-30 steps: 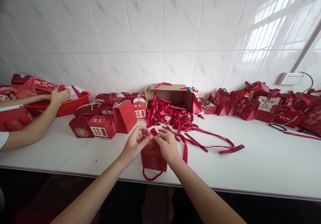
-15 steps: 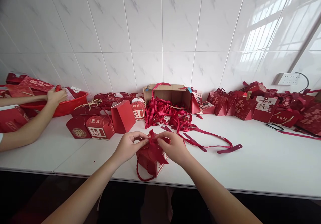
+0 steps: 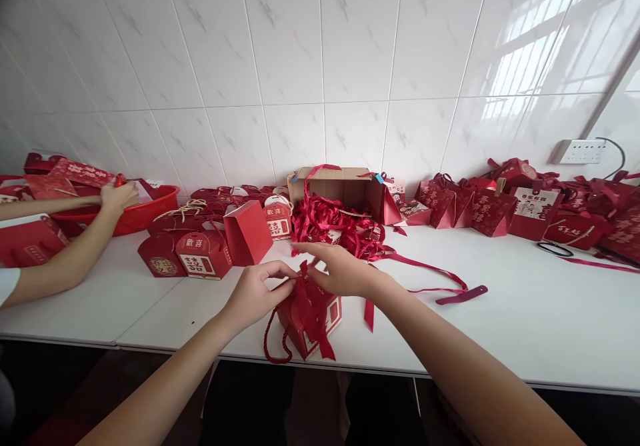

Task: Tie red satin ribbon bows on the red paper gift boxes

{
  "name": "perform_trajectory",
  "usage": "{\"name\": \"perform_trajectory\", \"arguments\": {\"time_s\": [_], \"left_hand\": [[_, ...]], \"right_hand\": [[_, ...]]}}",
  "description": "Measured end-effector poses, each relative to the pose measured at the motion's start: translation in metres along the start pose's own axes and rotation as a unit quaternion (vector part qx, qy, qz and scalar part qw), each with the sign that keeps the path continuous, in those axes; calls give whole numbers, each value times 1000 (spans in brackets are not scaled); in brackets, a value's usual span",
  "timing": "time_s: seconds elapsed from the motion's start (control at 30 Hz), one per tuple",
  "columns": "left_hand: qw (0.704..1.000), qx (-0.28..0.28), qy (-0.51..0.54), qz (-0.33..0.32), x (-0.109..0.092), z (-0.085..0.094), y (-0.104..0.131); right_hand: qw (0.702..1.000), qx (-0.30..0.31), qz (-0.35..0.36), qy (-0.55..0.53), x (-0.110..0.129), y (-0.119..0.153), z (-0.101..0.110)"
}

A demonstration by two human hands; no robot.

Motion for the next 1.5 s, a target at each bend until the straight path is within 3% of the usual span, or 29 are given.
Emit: {"name": "perform_trajectory", "arguments": {"time_s": [0.13, 0.43, 0.6, 0.83, 0.93, 1.1, 1.3, 1.5], "left_hand": [[996, -12, -83, -17, -4, 1, 2], [964, -35, -211, -158, -17, 5, 5], [952, -31, -239, -187, -21, 5, 4], [916, -26, -339, -211, -21, -2, 4], [915, -22, -350, -200, -21, -4, 3], [955, 44, -260, -132, -19, -7, 0], [976, 101, -186, -56, -17, -4, -3], [972, 214, -82, 43, 0, -12, -6]], "right_hand": [[994, 36, 98, 13, 7, -7, -6], [961, 108, 169, 193, 22, 17, -14], [926, 149, 182, 295, 23, 17, -22], [935, 149, 207, 245, 28, 21, -26], [940, 130, 213, 233, 27, 22, -26], [934, 132, 222, 246, 24, 24, -28], [928, 144, 237, 248, 21, 25, -31], [930, 122, 249, 241, 23, 24, -29]]}}
Point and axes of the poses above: each hand's wrist, its own y-axis away from the middle knuckle, its own z-axis out of the back of the hand, x = y × z, the point moved 8 cm from there along -y, towards the middle knuckle, and after that the axes turned 13 degrees about z, right-handed, at the moved point
